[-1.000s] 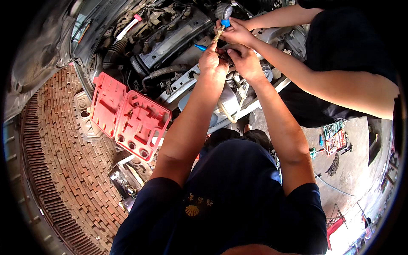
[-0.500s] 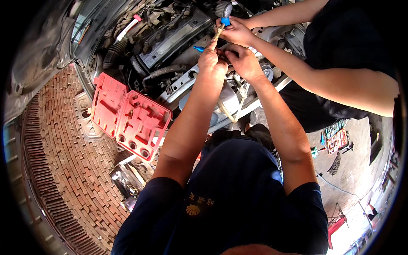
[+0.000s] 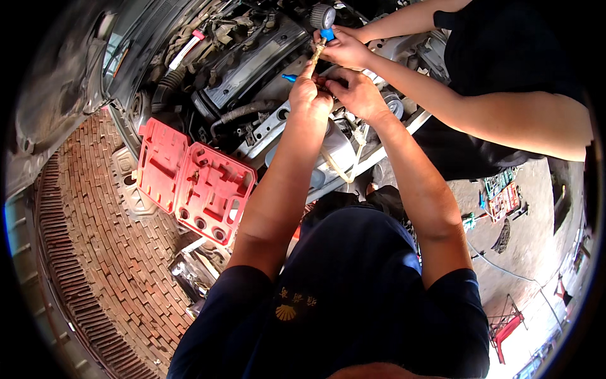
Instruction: The person connects a pressure gauge and hose to the vehicle's engine components, adjusts the connections with their hands, and works with another person to secure parts of the engine system.
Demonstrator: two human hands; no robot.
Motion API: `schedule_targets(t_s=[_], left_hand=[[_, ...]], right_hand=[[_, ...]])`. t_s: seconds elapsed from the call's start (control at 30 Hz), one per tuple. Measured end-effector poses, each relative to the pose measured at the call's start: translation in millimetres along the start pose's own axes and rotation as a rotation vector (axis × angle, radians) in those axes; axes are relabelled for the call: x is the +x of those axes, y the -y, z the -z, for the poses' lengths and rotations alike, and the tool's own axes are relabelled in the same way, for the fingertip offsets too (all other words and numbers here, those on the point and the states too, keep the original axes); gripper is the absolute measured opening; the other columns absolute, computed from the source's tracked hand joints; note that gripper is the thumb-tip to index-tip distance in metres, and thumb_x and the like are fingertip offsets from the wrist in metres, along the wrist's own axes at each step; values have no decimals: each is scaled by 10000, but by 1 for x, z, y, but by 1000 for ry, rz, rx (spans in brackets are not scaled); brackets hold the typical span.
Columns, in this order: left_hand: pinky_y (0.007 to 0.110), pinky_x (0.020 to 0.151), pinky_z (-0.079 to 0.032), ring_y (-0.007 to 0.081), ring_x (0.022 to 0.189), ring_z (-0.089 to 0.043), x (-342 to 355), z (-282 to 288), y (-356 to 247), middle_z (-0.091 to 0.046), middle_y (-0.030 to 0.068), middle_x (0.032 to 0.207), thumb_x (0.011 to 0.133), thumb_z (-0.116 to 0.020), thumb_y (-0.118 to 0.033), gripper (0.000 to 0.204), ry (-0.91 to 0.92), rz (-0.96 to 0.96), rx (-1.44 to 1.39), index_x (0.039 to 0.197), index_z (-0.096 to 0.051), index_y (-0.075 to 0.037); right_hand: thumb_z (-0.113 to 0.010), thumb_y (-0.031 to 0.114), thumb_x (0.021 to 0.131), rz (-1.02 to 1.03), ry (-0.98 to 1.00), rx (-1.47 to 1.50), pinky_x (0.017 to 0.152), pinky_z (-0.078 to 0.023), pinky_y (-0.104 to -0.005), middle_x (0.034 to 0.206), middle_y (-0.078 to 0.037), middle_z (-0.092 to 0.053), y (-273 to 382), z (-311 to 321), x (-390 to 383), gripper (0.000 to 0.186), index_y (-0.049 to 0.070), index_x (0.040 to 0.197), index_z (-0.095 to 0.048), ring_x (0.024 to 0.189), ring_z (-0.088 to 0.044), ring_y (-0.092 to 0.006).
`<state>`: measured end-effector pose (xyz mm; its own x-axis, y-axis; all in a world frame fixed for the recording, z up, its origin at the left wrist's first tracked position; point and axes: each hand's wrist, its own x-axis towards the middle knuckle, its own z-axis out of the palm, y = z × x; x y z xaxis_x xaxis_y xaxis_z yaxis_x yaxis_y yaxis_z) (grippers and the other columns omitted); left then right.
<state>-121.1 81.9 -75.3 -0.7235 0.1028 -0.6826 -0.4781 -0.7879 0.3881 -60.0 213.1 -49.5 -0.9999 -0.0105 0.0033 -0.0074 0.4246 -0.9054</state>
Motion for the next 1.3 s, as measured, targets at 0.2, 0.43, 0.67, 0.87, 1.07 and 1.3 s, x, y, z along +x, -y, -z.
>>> schedule_targets(t_s=[0.2,0.43,0.67,0.87,1.07,1.3], left_hand=[[264,499,-384,106,604,-409,12,11,-3,-431,-43,717,1002,-764,-299,282,-58,-22,42,828,-589,-163],[315,549,-389,139,628,-463,-43,-11,-11,-491,-11,705,1065,-566,-383,317,-158,17,-43,845,-564,-154],[445,1028,-348,187,1145,-584,-71,-1,-12,-661,52,1274,1074,-499,-308,274,-27,-368,476,1158,-648,-94],[272,821,-531,111,931,-659,-146,4,-24,-725,74,1140,1005,-723,-88,189,546,-583,784,1155,-680,20],[447,966,-537,343,1023,-695,-206,27,-25,-714,154,1170,886,-744,-124,411,1080,-962,2004,1283,-673,-43],[422,728,-536,267,663,-664,-203,109,41,-652,114,797,897,-630,-108,816,1330,-1010,2452,1624,-300,60]], right_hand=[[-709,348,951,-25,158,-144,968,-551,-369,1092,-139,-790,4,4,-2,353,105,1196,-783,1033,-749,-276],[-715,362,975,-44,287,-87,928,-543,-379,1062,-140,-787,-3,10,1,364,61,1173,-764,987,-735,-255],[-756,374,983,138,168,84,896,-524,-372,1041,-147,-748,-13,25,-18,461,-20,1209,-675,969,-683,-225],[-713,321,1016,85,103,286,826,-521,-359,1032,-124,-683,-5,45,-87,385,2,1215,-631,938,-655,-188],[-666,268,1045,52,182,117,924,-565,-426,1050,-194,-750,7,50,-212,378,55,1356,-642,1031,-735,-373],[-647,270,1036,-207,237,102,904,-542,-496,1053,-239,-735,14,11,-307,371,6,1295,-609,1014,-705,-426]])
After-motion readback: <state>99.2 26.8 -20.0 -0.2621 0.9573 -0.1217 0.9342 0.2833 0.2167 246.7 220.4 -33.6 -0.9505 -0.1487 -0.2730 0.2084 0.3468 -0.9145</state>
